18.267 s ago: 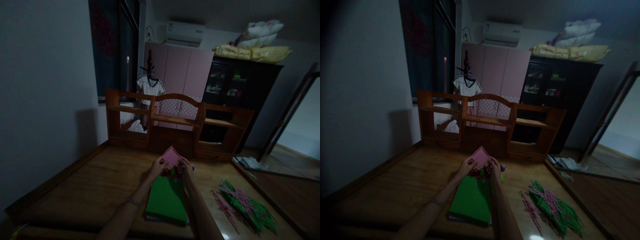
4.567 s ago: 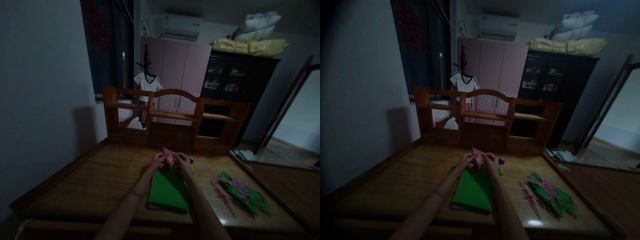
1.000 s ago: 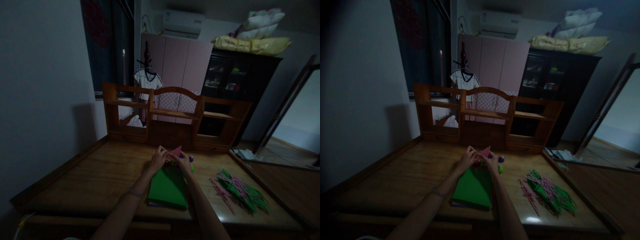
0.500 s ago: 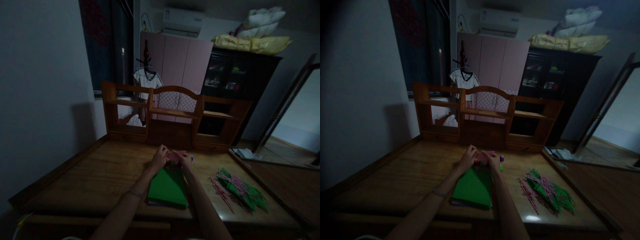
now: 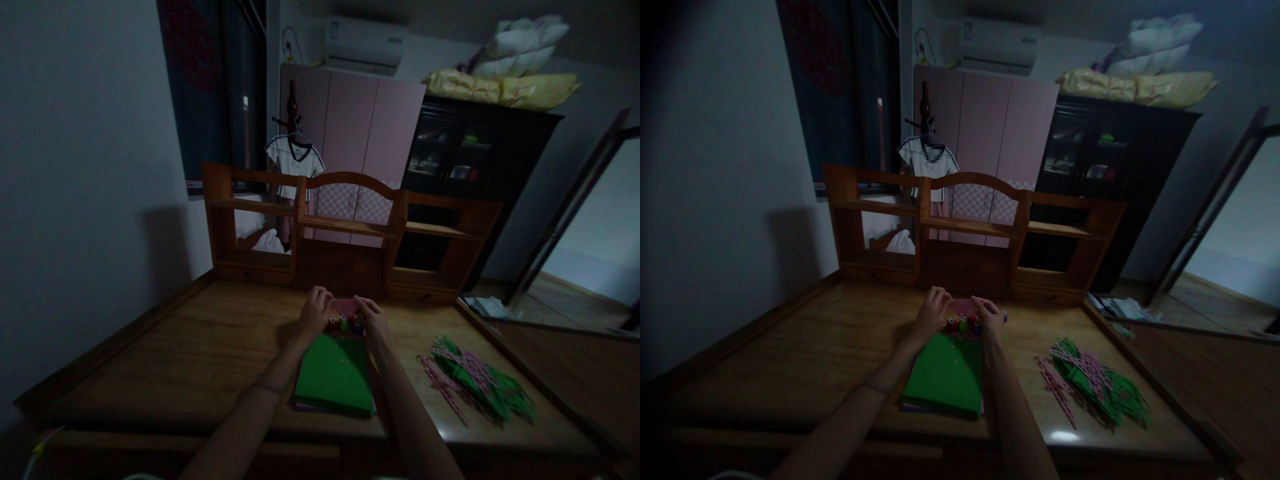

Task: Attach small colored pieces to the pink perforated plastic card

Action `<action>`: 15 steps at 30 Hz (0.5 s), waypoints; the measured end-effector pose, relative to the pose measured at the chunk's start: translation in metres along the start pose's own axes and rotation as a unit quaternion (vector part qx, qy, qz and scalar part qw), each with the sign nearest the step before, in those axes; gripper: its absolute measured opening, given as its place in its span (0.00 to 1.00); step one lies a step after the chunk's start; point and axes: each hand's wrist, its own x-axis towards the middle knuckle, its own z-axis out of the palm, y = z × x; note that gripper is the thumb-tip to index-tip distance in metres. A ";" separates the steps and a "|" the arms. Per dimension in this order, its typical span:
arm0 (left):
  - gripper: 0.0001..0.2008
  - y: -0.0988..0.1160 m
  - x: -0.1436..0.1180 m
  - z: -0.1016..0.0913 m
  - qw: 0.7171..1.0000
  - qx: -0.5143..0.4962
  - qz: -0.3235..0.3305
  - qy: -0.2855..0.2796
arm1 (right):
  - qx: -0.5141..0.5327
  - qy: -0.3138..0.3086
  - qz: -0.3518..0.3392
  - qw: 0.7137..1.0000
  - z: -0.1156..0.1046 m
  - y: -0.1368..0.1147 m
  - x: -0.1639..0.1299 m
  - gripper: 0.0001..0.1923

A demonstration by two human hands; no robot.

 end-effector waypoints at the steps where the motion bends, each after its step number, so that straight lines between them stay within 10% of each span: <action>1: 0.09 0.001 0.001 -0.002 0.999 -0.012 -0.018 0.026 | 0.000 0.004 0.000 1.000 0.001 -0.001 -0.001 0.21; 5: 0.18 -0.003 0.002 -0.008 0.980 -0.094 -0.161 0.062 | -0.015 0.009 -0.025 1.000 0.004 -0.008 -0.005 0.23; 10: 0.36 -0.009 0.003 -0.006 0.857 -0.306 -0.379 -0.166 | -0.031 -0.022 -0.071 0.997 0.009 -0.019 -0.013 0.20; 15: 0.30 -0.007 0.005 0.002 0.753 -0.472 -0.381 -0.256 | -0.057 -0.121 -0.108 0.985 0.012 -0.024 -0.018 0.14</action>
